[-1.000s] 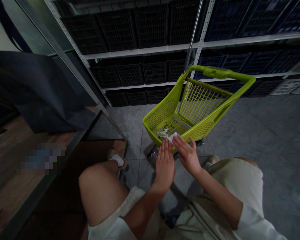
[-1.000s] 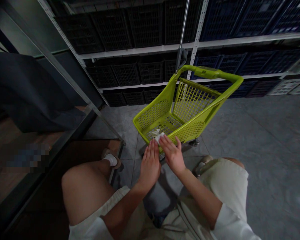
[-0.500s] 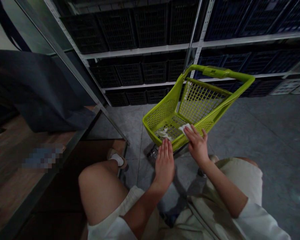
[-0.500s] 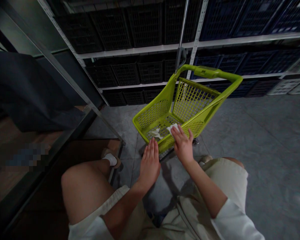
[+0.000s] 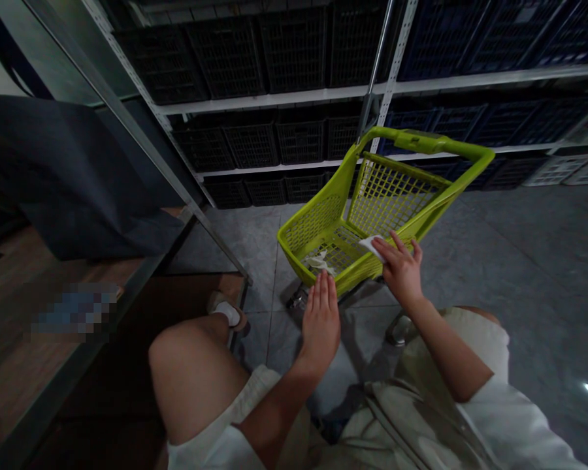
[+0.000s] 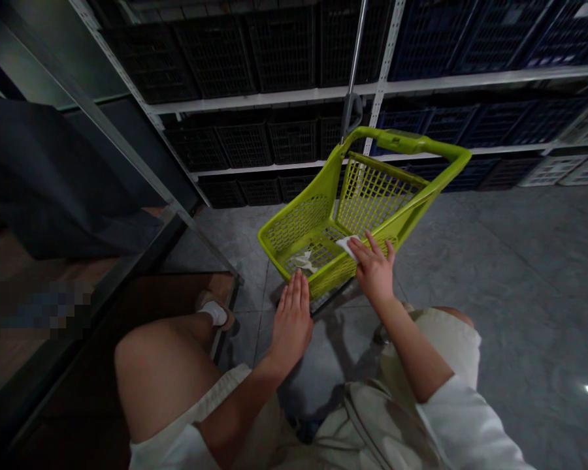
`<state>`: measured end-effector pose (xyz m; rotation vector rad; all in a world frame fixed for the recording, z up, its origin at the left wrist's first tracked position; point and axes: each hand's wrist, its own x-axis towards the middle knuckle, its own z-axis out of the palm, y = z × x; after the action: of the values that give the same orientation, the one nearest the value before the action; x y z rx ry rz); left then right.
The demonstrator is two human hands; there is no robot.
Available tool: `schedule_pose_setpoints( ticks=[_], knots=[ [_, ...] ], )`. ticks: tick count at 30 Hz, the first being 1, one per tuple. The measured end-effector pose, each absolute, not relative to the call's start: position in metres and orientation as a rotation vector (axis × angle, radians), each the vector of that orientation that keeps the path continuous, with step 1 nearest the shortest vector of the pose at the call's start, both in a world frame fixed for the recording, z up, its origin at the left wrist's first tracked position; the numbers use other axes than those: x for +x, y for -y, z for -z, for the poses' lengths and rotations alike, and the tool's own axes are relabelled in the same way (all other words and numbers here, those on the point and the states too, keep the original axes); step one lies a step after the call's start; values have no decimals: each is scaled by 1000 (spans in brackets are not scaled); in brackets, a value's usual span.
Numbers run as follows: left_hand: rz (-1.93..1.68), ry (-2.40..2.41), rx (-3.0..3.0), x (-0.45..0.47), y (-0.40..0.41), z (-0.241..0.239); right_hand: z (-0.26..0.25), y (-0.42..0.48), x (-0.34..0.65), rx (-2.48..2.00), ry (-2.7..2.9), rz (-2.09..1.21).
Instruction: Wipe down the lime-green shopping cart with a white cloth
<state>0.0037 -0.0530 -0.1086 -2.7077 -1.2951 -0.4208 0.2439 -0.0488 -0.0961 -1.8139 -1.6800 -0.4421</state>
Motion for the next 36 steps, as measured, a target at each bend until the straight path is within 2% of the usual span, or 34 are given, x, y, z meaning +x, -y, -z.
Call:
schedule_pose_setpoints(
  ticks=[7,12,17,20,25,29,33,36],
  knots=[
    [427,1289,-2695,2,53,106,100,67,157,-1573,2002,260],
    [378,1288,-2722,1,55,105,93,60,209,-1598,2063,362],
    [367,1283,-2728,3,55,106,95,48,255,-1829,1699,505],
    [376,1281,-2715,4,54,107,100,52,221,-1820,1678,460],
    [417,1289,-2693,2,53,107,101,67,158,-1576,2005,326],
    [378,1266,-2711,-1,53,105,95,62,198,-1585,2057,390],
    [364,1264,-2720,1,54,105,92,50,256,-1779,1809,500],
    [398,1272,-2706,3,55,107,96,50,247,-1834,1689,491]
  ],
)
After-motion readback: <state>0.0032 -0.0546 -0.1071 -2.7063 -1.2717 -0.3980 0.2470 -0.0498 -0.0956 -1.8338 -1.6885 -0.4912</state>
